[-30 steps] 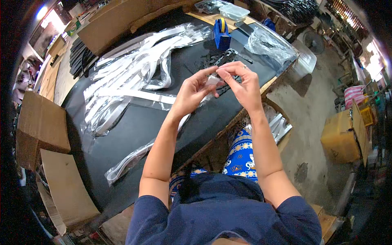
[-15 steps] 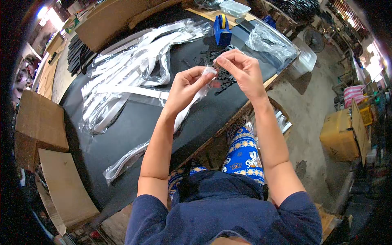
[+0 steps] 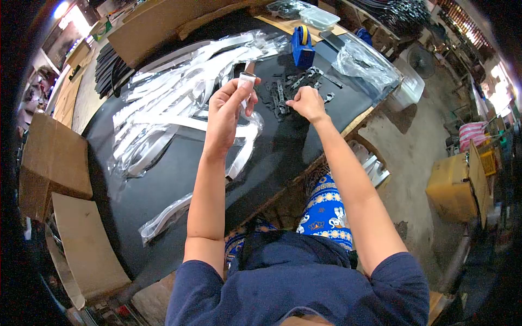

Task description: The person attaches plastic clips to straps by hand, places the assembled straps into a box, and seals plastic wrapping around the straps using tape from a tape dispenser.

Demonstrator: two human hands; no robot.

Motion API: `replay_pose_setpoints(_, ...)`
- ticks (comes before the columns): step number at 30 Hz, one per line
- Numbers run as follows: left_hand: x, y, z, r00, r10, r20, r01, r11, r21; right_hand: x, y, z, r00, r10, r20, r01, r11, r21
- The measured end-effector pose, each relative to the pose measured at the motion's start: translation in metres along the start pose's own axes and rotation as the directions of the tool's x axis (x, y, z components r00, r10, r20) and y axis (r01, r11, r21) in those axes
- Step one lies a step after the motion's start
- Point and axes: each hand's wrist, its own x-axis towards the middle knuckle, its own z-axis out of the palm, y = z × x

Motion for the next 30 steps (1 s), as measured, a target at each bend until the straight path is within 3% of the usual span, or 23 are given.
replay_pose_setpoints(6,0.001,-0.001,-0.001,0.997,0.008,-0.072,-0.010,1.000,-0.021,0.005,0.008,0.006,0.999,0.023,0.027,-0.025,0.997,0.068)
replay_pose_setpoints(8,0.001,-0.002,-0.002,0.997,0.059,-0.053,-0.057,0.998,0.034,0.003,0.010,0.003,0.988,-0.010,-0.155,0.030,0.992,0.125)
replay_pose_setpoints(9,0.000,-0.002,-0.002,0.997,0.059,-0.056,-0.057,0.998,0.033,0.000,0.011,-0.002,0.988,-0.012,-0.153,0.032,0.992,0.124)
replay_pose_setpoints(11,0.000,-0.003,-0.002,0.996,0.034,-0.078,-0.034,0.999,0.001,-0.007,0.015,-0.015,0.951,-0.050,-0.304,0.142,0.947,0.289)
replay_pose_setpoints(12,0.000,-0.004,-0.002,0.996,0.035,-0.079,-0.035,0.999,-0.002,-0.010,0.021,-0.018,0.949,-0.029,-0.315,0.172,0.884,0.435)
replay_pose_setpoints(13,0.000,-0.004,-0.003,0.997,0.001,-0.079,-0.002,1.000,-0.021,-0.018,0.017,-0.027,0.949,-0.032,-0.314,0.173,0.885,0.433)
replay_pose_setpoints(15,0.000,-0.007,-0.003,0.996,-0.033,-0.080,0.029,0.999,-0.042,-0.040,0.007,-0.050,0.975,0.034,-0.219,0.140,0.673,0.727)
replay_pose_setpoints(17,-0.001,-0.010,0.001,0.993,-0.086,-0.074,0.084,0.996,-0.040,-0.058,-0.001,-0.064,0.977,0.038,-0.209,0.135,0.648,0.749)
replay_pose_setpoints(19,-0.002,-0.014,0.008,0.997,-0.055,-0.060,0.053,0.998,-0.041,-0.077,-0.012,-0.077,0.949,0.023,-0.314,0.273,0.434,0.858)
replay_pose_setpoints(20,-0.003,-0.017,0.011,0.997,-0.043,-0.071,0.041,0.999,-0.019,-0.088,-0.020,-0.084,0.948,0.020,-0.316,0.277,0.433,0.858)
replay_pose_setpoints(23,-0.010,-0.015,0.024,0.996,-0.025,-0.087,0.028,0.999,0.034,-0.127,-0.055,-0.100,0.814,-0.076,-0.575,0.515,0.552,0.656)
replay_pose_setpoints(25,-0.011,-0.018,0.030,0.996,0.021,-0.082,-0.020,1.000,0.024,-0.144,-0.063,-0.095,0.599,-0.301,-0.742,0.713,0.622,0.324)
replay_pose_setpoints(27,-0.014,-0.019,0.037,0.997,0.024,-0.080,-0.021,0.999,0.046,-0.157,-0.079,-0.095,0.422,-0.464,-0.779,0.806,0.586,0.088)
replay_pose_setpoints(30,-0.016,-0.023,0.038,0.993,0.023,-0.117,-0.002,0.984,0.178,-0.164,-0.084,-0.084,0.456,-0.472,-0.755,0.818,0.557,0.146)
